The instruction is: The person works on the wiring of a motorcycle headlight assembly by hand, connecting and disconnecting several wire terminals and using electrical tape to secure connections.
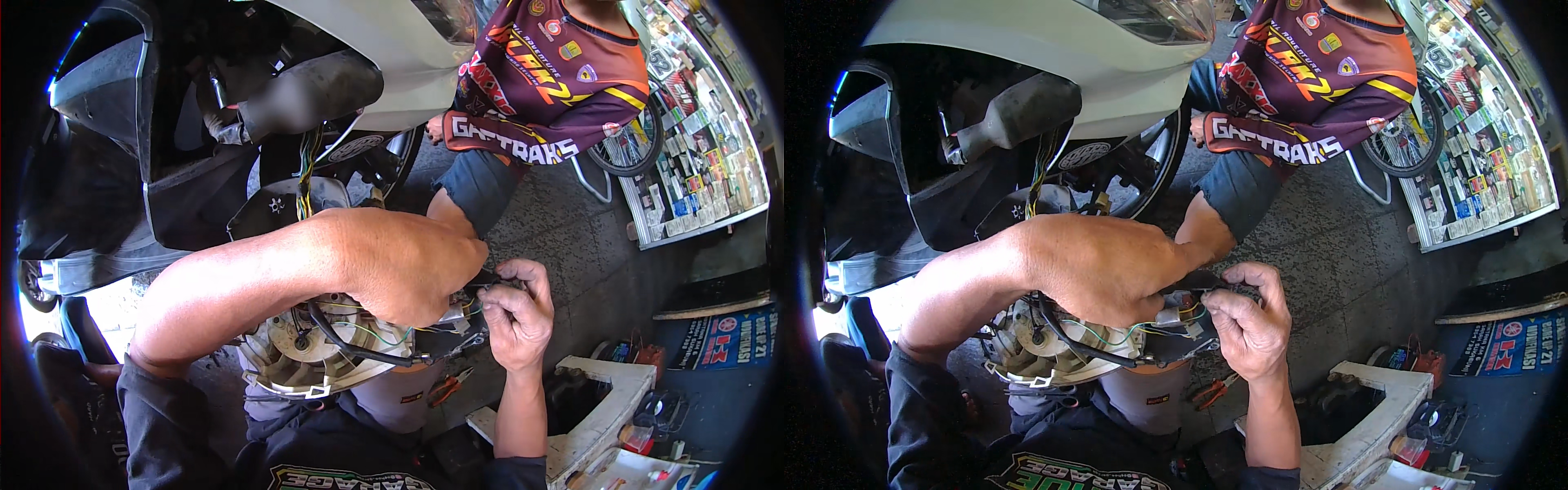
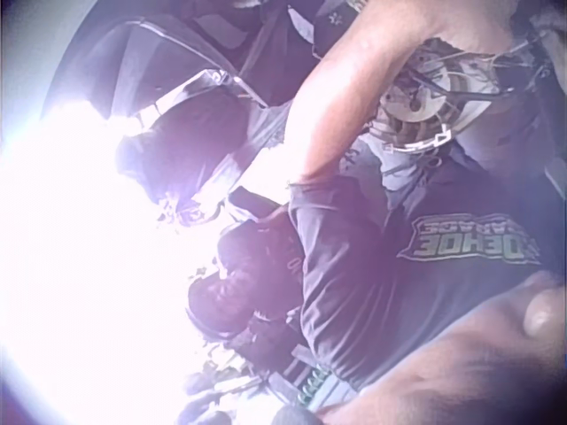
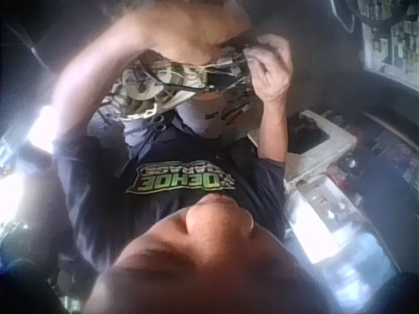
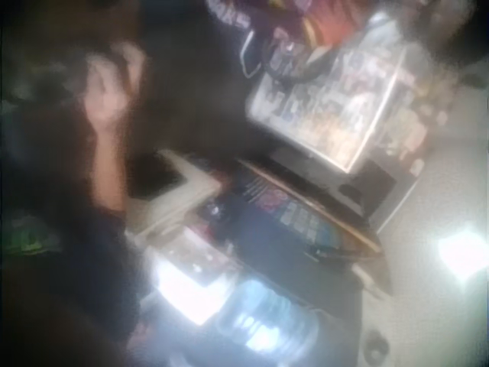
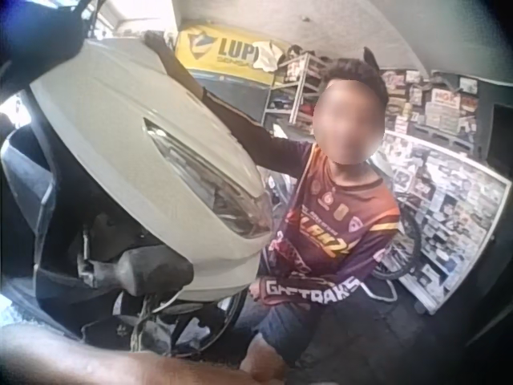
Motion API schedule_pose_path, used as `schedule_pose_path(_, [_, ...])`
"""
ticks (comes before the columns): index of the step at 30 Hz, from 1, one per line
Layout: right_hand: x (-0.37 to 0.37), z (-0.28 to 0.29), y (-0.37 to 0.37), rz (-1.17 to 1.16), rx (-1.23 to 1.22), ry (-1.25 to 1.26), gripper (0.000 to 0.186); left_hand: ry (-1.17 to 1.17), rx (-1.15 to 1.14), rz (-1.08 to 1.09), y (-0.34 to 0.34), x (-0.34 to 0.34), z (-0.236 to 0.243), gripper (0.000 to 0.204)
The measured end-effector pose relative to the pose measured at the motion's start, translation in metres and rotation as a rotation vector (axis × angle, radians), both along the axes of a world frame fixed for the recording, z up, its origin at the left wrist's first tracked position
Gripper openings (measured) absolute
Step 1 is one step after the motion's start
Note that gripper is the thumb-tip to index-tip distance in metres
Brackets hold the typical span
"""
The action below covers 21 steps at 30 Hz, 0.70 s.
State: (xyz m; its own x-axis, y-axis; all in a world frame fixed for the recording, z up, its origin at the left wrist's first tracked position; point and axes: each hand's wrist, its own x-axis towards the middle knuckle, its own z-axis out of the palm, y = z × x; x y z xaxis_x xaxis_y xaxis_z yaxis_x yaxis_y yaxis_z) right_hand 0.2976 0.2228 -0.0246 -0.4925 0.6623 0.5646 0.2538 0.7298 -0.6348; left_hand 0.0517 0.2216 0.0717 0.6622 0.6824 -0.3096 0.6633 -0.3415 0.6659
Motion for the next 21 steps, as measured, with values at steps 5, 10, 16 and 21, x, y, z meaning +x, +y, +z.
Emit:
schedule_pose_path(5, [-0.002,0.0,0.003,0.049,-0.036,0.018,0.022,0.074,-0.165,0.005,0.003,0.001,0.009,0.037])
schedule_pose_path(10, [-0.001,-0.003,0.006,0.045,0.067,-0.042,0.023,0.034,-0.204,0.002,0.007,0.001,-0.001,0.042])
schedule_pose_path(16, [0.0,0.006,0.006,0.042,0.183,-0.161,0.024,-0.001,-0.168,0.064,0.004,0.004,-0.001,0.046])
schedule_pose_path(21, [0.004,-0.008,-0.014,0.023,-0.274,0.209,0.037,0.019,-0.151,0.062,-0.002,0.011,-0.009,0.05])
